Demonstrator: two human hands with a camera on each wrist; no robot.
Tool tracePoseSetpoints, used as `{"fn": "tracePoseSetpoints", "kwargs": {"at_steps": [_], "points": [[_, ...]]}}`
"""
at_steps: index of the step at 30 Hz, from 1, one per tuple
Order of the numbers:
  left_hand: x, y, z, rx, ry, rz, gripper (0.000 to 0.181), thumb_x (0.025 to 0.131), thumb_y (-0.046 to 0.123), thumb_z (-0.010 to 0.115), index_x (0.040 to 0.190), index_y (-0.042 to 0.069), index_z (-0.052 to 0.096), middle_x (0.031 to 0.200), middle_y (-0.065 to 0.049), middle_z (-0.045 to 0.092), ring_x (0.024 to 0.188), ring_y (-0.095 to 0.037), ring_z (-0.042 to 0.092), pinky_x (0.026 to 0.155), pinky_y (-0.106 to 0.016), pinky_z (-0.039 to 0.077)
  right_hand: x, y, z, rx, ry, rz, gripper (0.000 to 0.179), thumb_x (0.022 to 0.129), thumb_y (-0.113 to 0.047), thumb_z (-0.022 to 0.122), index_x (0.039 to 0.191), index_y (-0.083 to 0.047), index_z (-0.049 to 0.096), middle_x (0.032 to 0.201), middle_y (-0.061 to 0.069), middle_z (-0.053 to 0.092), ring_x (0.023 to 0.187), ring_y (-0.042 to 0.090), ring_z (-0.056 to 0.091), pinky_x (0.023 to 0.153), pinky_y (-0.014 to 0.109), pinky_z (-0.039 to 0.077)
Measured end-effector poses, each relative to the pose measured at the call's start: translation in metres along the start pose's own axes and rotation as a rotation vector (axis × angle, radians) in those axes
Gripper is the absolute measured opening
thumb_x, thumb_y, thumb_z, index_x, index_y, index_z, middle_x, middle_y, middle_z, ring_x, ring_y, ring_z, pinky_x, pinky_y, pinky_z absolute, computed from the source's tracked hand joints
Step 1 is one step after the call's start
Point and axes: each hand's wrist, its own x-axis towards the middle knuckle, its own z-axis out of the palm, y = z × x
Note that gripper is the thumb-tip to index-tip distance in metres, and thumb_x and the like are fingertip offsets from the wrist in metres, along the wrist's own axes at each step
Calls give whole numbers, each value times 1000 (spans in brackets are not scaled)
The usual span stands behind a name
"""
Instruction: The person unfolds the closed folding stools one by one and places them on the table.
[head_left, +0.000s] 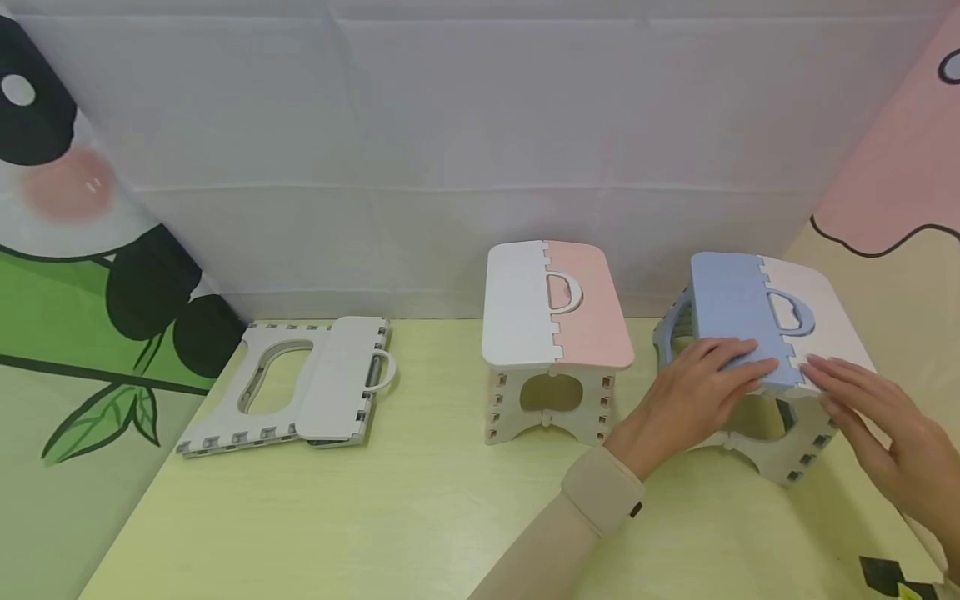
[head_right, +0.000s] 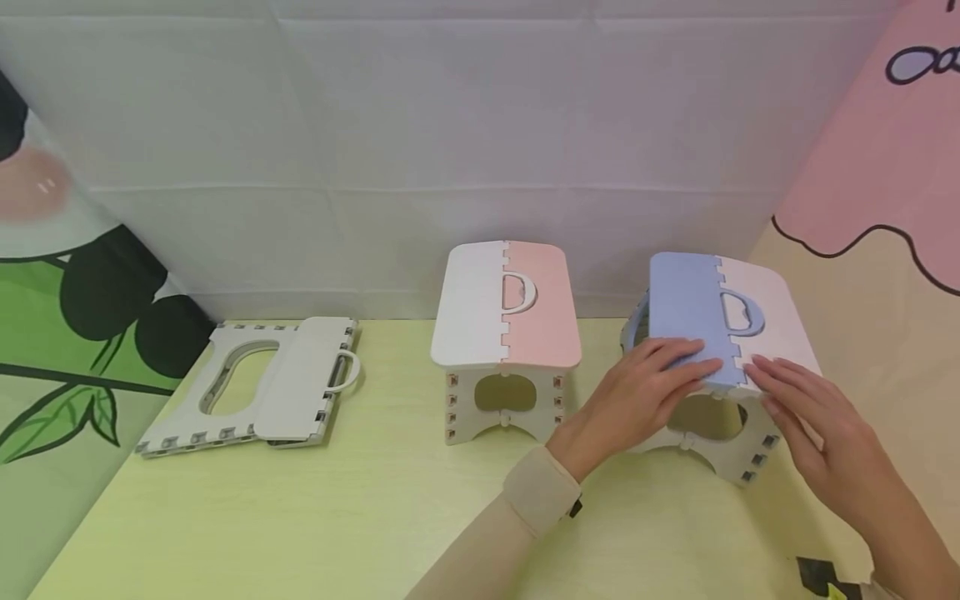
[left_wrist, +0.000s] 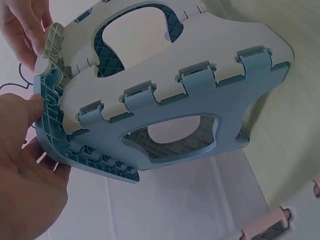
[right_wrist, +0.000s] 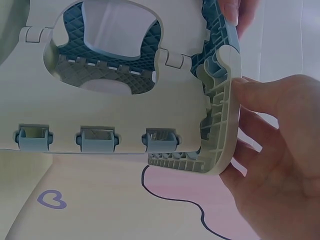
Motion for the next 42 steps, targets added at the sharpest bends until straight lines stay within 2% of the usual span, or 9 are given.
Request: {"fn": "tracePoseSetpoints", "kwargs": {"at_steps": [10,18,26,33,42], "points": [[9,3,3,65,-38,-21,37,111,28,48,146,24,58,149,2,55,139,-11,46,121,-20,19,2,8,1,16,45,-36,59,110,-41,47,127,14,64,147,-5,54,142,9,44,118,19,28],[15,4,6,124,-64,-34,38,112,30,46,147,27,57,150,4,54,139,-9,45,121,-18,19,0,15,-2,1,-3,-4,59,111,-39,44,132,12,61,149,0,53,144,11,41,118,18,28],[20,3,7,121,-66,-60,38,112,32,45,147,27,58,149,5,54,138,-8,46,120,-17,21,3,20,1,2,34,-35,60,110,-41,45,128,14,63,148,-1,55,143,11,43,117,18,29],[22,1,6,143,-83,-87,38,112,33,45,147,29,57,150,6,53,137,-8,46,119,-17,21,6,22,3,-13,12,-6,43,111,-24,48,132,11,62,149,0,54,145,10,40,118,17,26],[24,1,7,138,-108,-101,39,112,33,43,149,29,56,151,6,52,138,-8,45,120,-18,21,5,24,4,-19,-3,29,35,110,-14,50,134,9,62,151,-3,53,146,8,39,118,15,24]]}}
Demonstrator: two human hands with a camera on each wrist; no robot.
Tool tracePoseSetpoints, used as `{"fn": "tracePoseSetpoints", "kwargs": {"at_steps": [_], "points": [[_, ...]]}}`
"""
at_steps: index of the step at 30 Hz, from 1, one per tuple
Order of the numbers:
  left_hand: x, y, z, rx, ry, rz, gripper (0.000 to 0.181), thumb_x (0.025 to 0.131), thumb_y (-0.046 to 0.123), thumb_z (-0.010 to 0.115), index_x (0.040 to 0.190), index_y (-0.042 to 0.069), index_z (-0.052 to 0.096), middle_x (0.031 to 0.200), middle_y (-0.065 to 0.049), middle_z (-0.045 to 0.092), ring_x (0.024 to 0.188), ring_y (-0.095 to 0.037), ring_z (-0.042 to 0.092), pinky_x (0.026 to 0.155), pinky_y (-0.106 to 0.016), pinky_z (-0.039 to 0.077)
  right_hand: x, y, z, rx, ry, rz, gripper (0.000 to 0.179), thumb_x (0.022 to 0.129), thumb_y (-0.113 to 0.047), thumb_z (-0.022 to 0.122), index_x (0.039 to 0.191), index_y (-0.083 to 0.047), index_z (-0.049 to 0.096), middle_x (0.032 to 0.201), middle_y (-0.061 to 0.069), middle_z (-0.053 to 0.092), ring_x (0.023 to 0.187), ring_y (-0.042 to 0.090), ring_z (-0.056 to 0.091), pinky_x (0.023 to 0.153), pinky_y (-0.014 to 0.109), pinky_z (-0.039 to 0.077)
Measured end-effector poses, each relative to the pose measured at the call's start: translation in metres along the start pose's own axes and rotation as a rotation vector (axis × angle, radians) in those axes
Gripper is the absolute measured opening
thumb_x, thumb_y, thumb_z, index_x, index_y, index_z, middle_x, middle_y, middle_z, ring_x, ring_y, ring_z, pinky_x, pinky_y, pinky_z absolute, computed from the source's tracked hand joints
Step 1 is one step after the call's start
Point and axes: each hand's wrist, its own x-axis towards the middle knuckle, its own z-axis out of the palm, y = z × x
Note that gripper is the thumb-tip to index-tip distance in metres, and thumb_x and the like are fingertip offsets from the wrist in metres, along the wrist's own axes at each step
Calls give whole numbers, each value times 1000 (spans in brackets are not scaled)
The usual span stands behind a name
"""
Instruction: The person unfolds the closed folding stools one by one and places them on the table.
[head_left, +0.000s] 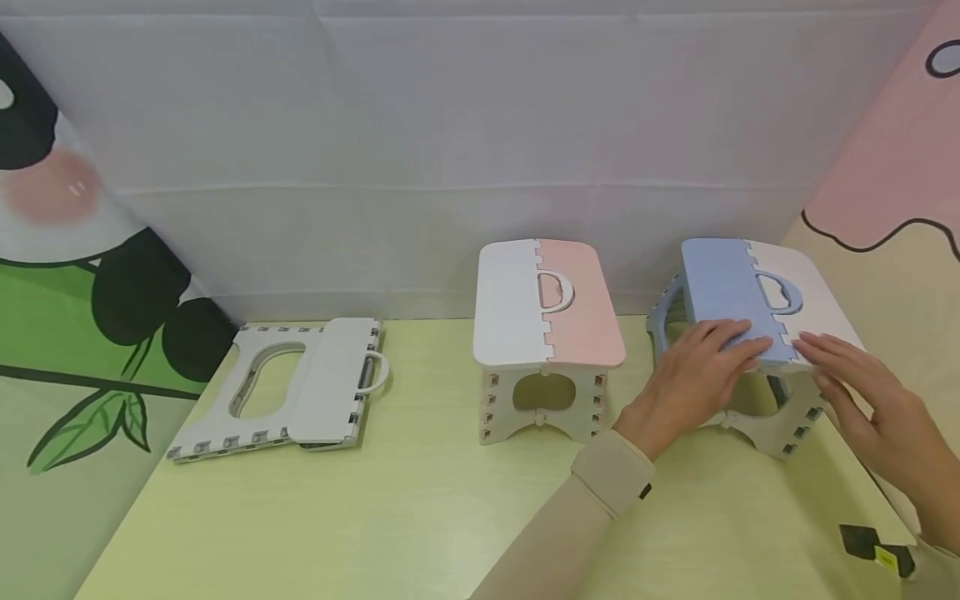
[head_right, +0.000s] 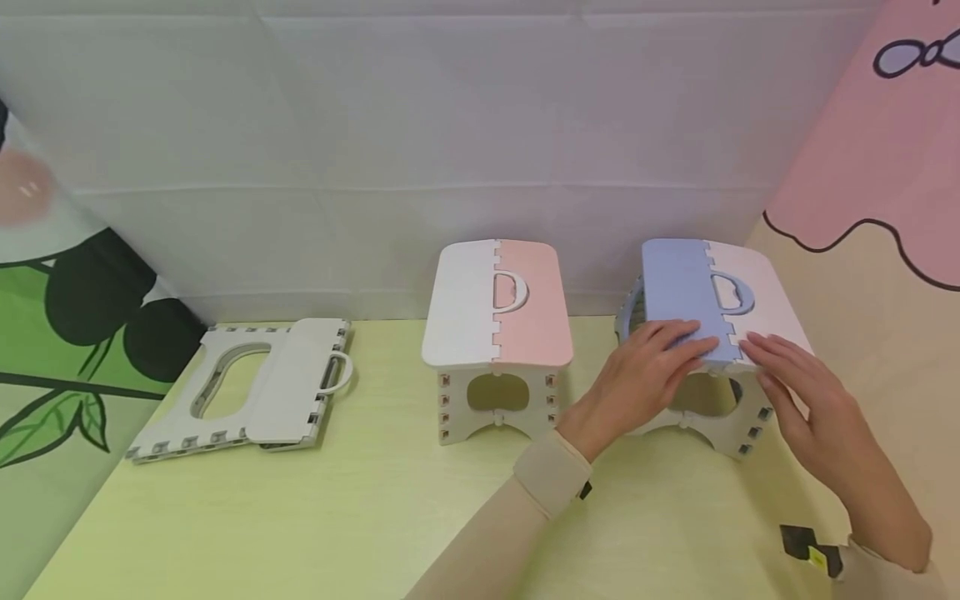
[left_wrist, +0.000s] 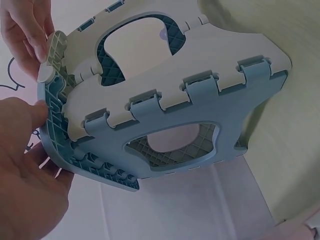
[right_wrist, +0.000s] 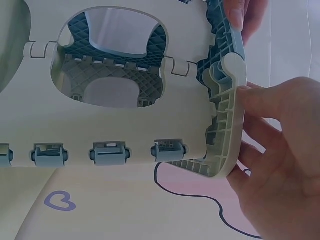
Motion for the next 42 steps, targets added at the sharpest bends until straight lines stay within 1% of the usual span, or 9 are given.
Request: {"fn": "tracePoseSetpoints", "kwargs": {"at_steps": [6,11,14,18,21,25,29,36,42], "points": [[0,1,-1,22,-11,3,39,112,32,43,149,28,55,151,5,52,138,-9,46,120,-19,23,0,-2,1,-3,-6,30,33,108,-9,52,135,8,62,151,-7,52,145,6,38,117,14,24],[-1,2,-6,29,-22,-8,38,112,31,45,147,26,57,149,5,54,135,-10,48,118,-18,27,-1,-1,1,-14,35,11,42,110,-26,51,131,8,64,147,-4,55,142,3,41,116,15,26],[-3,1,-9,26,-27,-21,37,111,31,46,145,26,59,146,5,57,133,-10,50,116,-18,30,-1,0,1,-29,68,17,50,109,-36,51,128,8,66,144,-10,55,138,-2,41,114,13,27],[-7,0,-12,22,-26,-30,35,110,31,50,142,25,62,143,5,59,130,-10,52,113,-18,34,-1,-6,2,-50,86,76,39,107,-27,59,123,7,69,137,-25,49,132,-9,40,109,10,27],[-10,0,-14,7,-13,-28,34,109,30,52,140,25,63,140,5,61,129,-10,53,111,-17,36,0,-10,3,-51,109,95,39,106,-27,62,119,8,70,133,-27,49,129,-11,40,108,9,28],[-15,0,-17,-5,12,-28,32,108,28,53,137,24,66,137,3,63,126,-11,54,108,-17,39,1,-14,4,-44,152,85,60,105,-46,57,111,12,70,127,-24,50,125,-10,43,107,10,29],[-22,1,-20,-22,65,-19,28,108,28,54,130,23,70,131,2,65,121,-12,56,104,-16,42,-2,-18,5,-52,175,95,70,102,-55,55,108,13,69,122,-24,51,121,-12,43,105,10,30],[-36,0,-24,-78,220,33,22,104,30,60,115,20,76,114,3,69,107,-11,61,93,-14,46,-8,-26,8,-9,164,68,73,99,-59,58,112,11,70,106,11,69,118,-8,46,105,13,31],[-47,-2,-28,-42,306,56,19,102,33,62,102,22,78,103,8,70,95,-7,60,85,-11,45,-9,-34,13,29,83,4,70,100,-58,57,116,9,69,108,12,66,118,-6,49,102,9,35]]}}
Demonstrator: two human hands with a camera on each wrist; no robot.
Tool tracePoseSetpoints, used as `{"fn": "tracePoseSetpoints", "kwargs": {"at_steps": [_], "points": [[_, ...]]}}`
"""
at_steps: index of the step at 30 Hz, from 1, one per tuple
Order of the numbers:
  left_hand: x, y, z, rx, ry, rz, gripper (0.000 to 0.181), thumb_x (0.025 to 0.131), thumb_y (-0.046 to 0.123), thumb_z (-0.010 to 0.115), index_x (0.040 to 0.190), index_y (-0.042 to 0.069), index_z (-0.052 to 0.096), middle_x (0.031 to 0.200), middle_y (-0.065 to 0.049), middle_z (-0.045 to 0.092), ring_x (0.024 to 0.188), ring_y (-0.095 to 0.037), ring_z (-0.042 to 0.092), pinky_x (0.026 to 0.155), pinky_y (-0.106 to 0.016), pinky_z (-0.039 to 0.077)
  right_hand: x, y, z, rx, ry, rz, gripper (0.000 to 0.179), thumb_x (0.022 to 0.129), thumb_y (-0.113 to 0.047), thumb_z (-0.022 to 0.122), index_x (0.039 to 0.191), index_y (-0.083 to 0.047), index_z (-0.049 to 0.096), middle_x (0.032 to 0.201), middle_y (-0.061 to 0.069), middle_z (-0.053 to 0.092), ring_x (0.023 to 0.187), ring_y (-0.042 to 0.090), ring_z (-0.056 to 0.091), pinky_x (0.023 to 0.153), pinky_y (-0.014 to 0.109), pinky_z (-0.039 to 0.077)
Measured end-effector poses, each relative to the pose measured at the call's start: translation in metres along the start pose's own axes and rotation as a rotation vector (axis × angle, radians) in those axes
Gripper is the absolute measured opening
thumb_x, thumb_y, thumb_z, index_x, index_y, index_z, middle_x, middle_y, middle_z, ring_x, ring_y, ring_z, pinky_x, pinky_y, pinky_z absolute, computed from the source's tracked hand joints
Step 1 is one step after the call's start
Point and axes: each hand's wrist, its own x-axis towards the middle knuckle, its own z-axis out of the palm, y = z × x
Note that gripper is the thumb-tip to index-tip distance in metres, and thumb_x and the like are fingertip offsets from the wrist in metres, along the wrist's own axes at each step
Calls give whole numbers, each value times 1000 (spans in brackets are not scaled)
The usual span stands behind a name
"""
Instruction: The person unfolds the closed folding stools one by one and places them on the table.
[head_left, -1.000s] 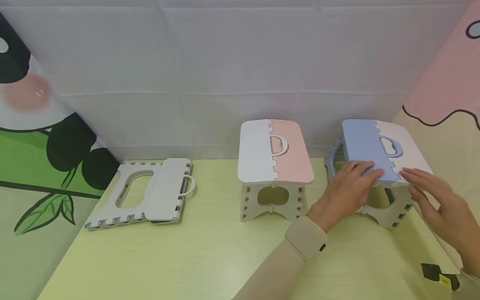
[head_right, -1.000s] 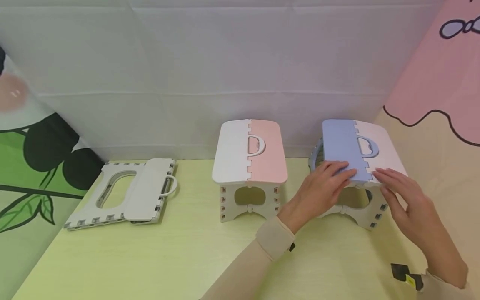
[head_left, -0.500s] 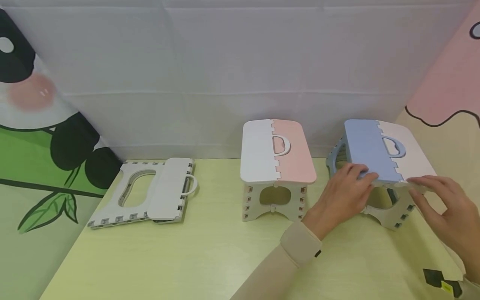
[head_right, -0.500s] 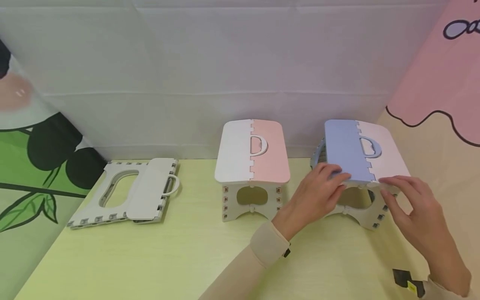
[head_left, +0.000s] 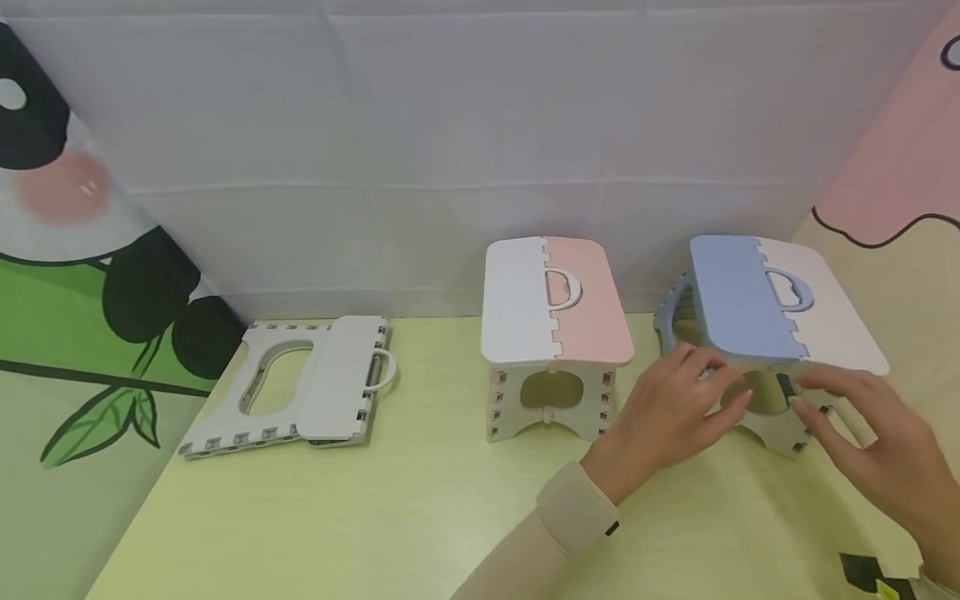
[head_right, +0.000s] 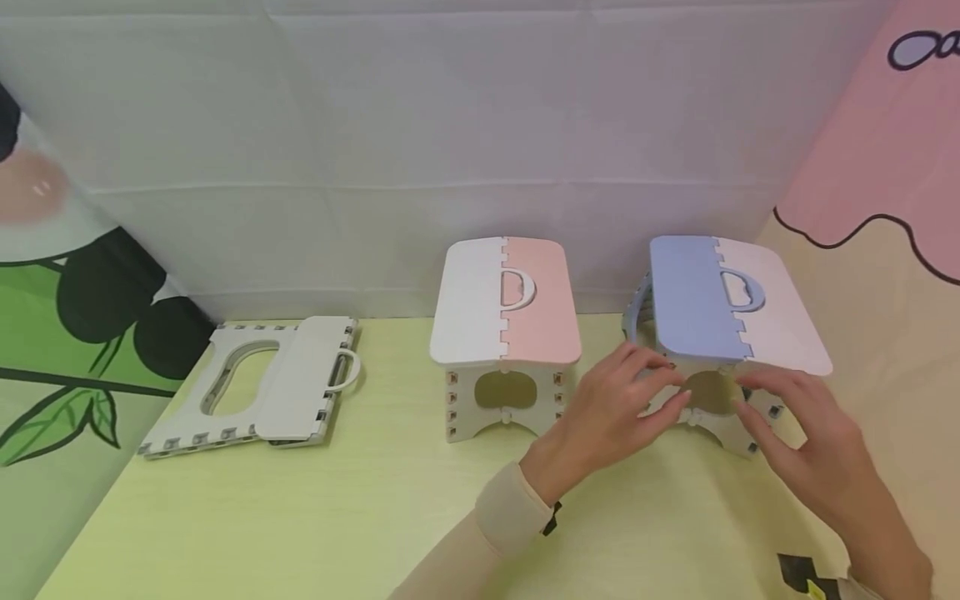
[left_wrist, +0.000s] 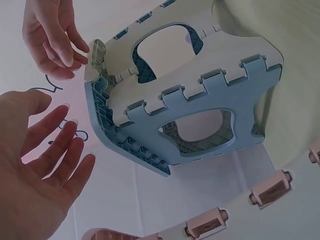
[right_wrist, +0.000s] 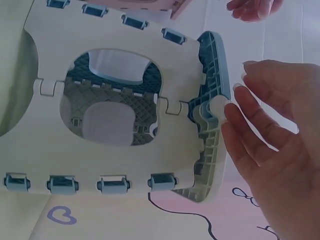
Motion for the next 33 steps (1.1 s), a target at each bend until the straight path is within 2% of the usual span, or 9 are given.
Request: {"fn": "tracePoseSetpoints", "kwargs": {"at_steps": [5,11,20,22,25,27,29,33], "points": [[-8,-1,-3,-17,20,-6,18,100,33,64,98,23,79,99,9,70,91,-6,61,82,-10,45,-2,-3,6,10,-39,-6,70,101,-58,55,114,9,68,112,7,65,123,-6,49,103,8,35],[-18,-3,-6,-37,24,-5,16,99,33,67,95,24,79,97,10,71,91,-6,62,83,-10,45,-6,-6,15,63,-48,-25,67,101,-55,56,112,10,69,108,9,67,115,-5,53,97,8,37],[-30,-6,-11,-48,21,-13,13,98,29,68,93,22,79,98,8,71,90,-7,61,82,-12,46,-9,-11,28,103,-109,-38,59,102,-52,58,114,4,71,110,12,69,121,-2,53,102,10,37],[-33,-7,-12,-45,13,-11,13,98,28,68,94,22,79,98,8,71,90,-8,61,82,-13,46,-10,-14,29,96,-137,-23,48,102,-44,63,116,1,71,112,9,68,120,-3,53,101,9,36],[-36,-8,-14,-31,1,-7,13,98,29,68,95,23,79,98,8,71,89,-8,60,80,-13,46,-11,-18,31,90,-171,4,30,97,-23,75,118,-1,70,114,5,68,120,-5,52,101,8,35],[-39,-9,-15,-29,-7,-7,12,97,29,69,94,23,79,98,8,70,88,-8,60,79,-13,47,-10,-22,34,106,-187,10,31,89,-5,79,118,-2,70,115,4,68,119,-4,53,101,8,36],[-42,-10,-16,-29,-10,-7,12,97,29,69,94,22,79,98,8,71,89,-9,60,79,-14,47,-9,-25,36,121,-203,18,37,83,3,80,119,-2,70,114,5,68,118,-3,54,101,9,37],[-48,-14,-18,-41,-20,-11,11,97,28,71,93,21,78,97,7,70,90,-9,60,79,-15,48,-9,-28,43,165,-194,-13,28,94,-12,76,120,-3,71,113,6,68,116,-1,56,99,9,39]]}}
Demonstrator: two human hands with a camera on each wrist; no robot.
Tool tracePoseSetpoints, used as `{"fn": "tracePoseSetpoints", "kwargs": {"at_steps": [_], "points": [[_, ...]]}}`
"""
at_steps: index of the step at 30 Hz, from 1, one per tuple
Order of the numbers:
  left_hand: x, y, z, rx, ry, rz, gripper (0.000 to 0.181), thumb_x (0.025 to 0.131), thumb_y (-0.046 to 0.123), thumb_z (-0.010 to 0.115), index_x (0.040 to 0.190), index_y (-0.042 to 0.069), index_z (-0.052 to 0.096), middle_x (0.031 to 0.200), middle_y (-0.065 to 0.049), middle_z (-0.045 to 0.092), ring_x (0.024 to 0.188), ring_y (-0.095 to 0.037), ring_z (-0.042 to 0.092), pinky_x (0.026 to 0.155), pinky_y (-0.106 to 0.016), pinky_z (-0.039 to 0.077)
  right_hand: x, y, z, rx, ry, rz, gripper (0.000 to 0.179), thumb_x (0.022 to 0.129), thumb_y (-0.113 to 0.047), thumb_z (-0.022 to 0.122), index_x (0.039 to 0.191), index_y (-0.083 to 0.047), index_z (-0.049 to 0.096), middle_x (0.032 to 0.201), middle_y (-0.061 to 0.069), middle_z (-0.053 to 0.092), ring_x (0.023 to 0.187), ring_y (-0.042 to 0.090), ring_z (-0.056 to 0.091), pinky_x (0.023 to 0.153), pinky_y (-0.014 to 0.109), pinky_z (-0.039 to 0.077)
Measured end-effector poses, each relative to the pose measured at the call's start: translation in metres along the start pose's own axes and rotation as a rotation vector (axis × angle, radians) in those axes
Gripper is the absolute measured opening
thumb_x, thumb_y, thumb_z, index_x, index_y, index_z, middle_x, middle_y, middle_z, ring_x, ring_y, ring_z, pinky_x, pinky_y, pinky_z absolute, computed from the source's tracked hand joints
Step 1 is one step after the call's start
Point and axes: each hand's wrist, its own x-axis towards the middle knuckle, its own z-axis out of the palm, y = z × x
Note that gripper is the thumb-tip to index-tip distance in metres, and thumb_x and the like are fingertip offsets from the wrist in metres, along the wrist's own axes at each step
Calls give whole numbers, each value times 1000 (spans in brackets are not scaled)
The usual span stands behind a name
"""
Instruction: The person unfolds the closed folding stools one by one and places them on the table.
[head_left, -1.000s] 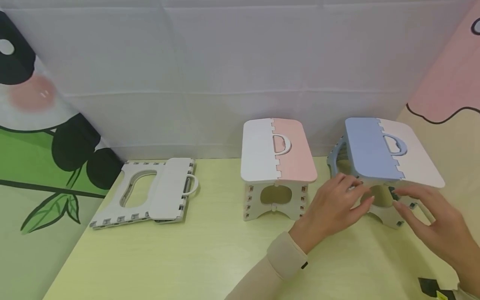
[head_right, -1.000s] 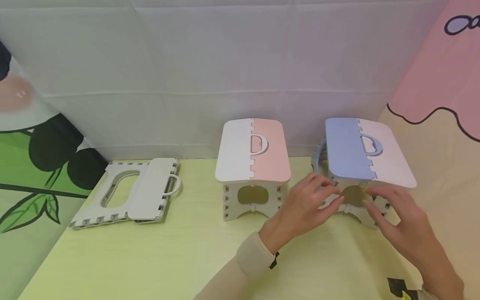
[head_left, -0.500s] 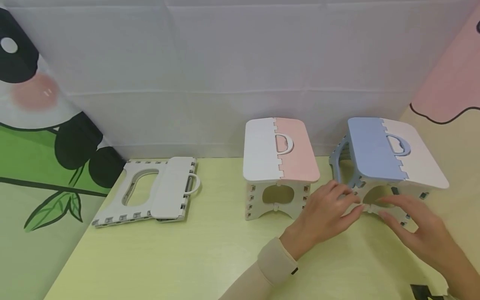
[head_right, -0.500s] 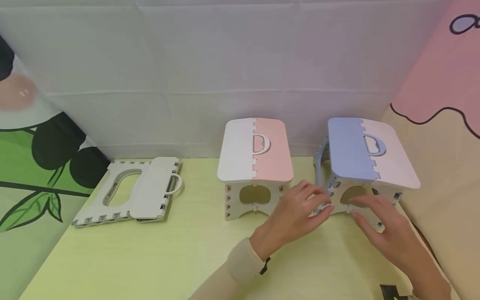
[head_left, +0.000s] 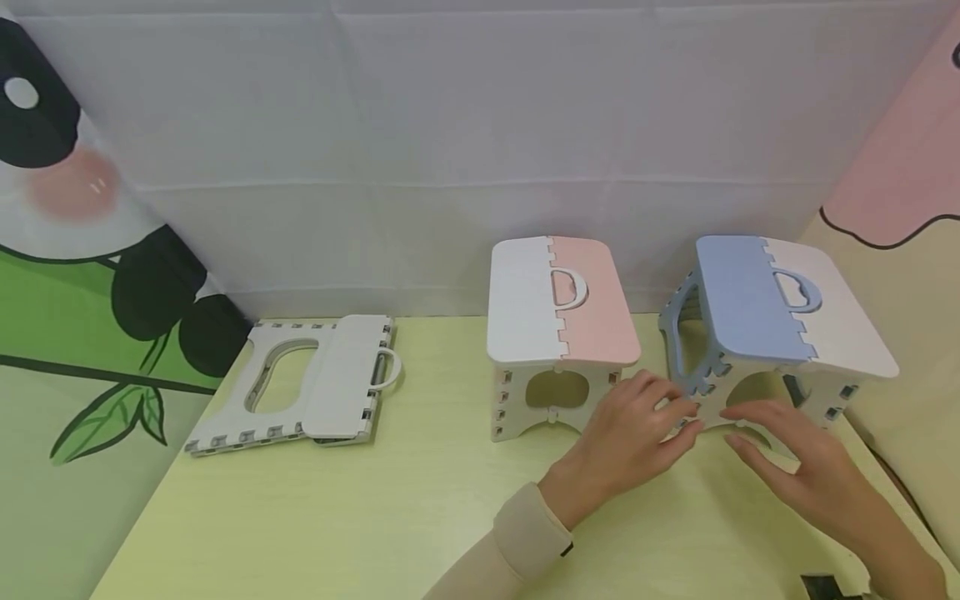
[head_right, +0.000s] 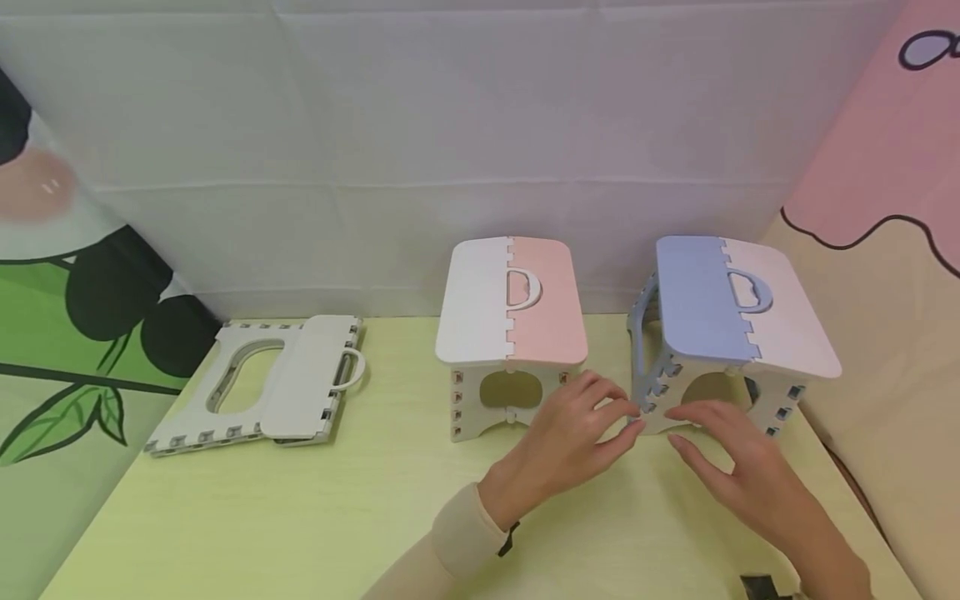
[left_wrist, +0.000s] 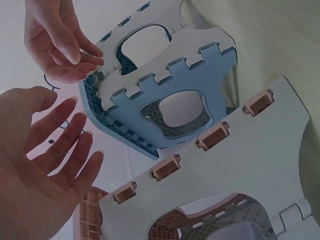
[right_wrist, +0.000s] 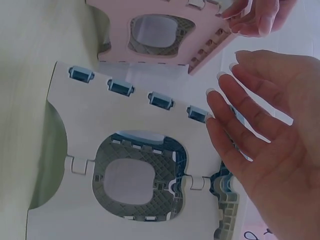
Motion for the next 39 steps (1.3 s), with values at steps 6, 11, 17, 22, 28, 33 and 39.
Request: {"fn": "tracePoseSetpoints", "kwargs": {"at_steps": [6,11,17,22,28,33,39], "points": [[-8,-3,-3,14,1,4,11,96,27,71,92,21,79,95,7,70,90,-9,60,78,-15,48,3,-2,10,25,19,-52,42,104,-40,62,117,-2,71,113,7,68,117,1,56,100,10,39],[-13,-6,-7,34,-12,9,12,96,29,71,93,22,80,95,7,70,89,-10,60,80,-16,49,6,-5,16,37,-5,-71,32,102,-31,68,119,-4,71,113,6,69,115,4,58,99,10,40],[-22,-9,-14,34,-41,-5,10,94,29,74,92,21,80,94,6,71,89,-11,62,79,-19,51,8,-11,24,46,-52,-63,28,99,-24,72,122,-7,71,116,3,69,116,8,58,101,11,39],[-30,-11,-19,-1,-80,-20,8,94,26,74,93,20,80,93,6,71,89,-11,61,77,-20,50,11,-16,34,62,-48,-73,29,101,-27,70,123,-8,70,117,3,70,115,8,60,101,11,40],[-40,-16,-21,-26,-123,-29,9,95,25,73,93,18,79,93,5,70,92,-11,61,80,-20,51,12,-17,44,103,-14,-115,33,104,-35,63,121,-8,71,114,6,72,113,11,63,101,12,42],[-48,-18,-24,-18,-127,-34,8,95,25,74,92,19,79,93,5,69,89,-11,59,76,-21,51,13,-20,50,104,-15,-122,25,100,-24,71,121,-10,71,114,3,72,109,13,65,100,13,44],[-55,-20,-30,13,-155,-41,10,95,27,74,93,20,79,96,5,70,95,-12,62,79,-22,52,14,-29,55,73,-89,-10,50,77,8,82,120,-13,71,115,-1,71,109,10,65,97,11,45]]}}
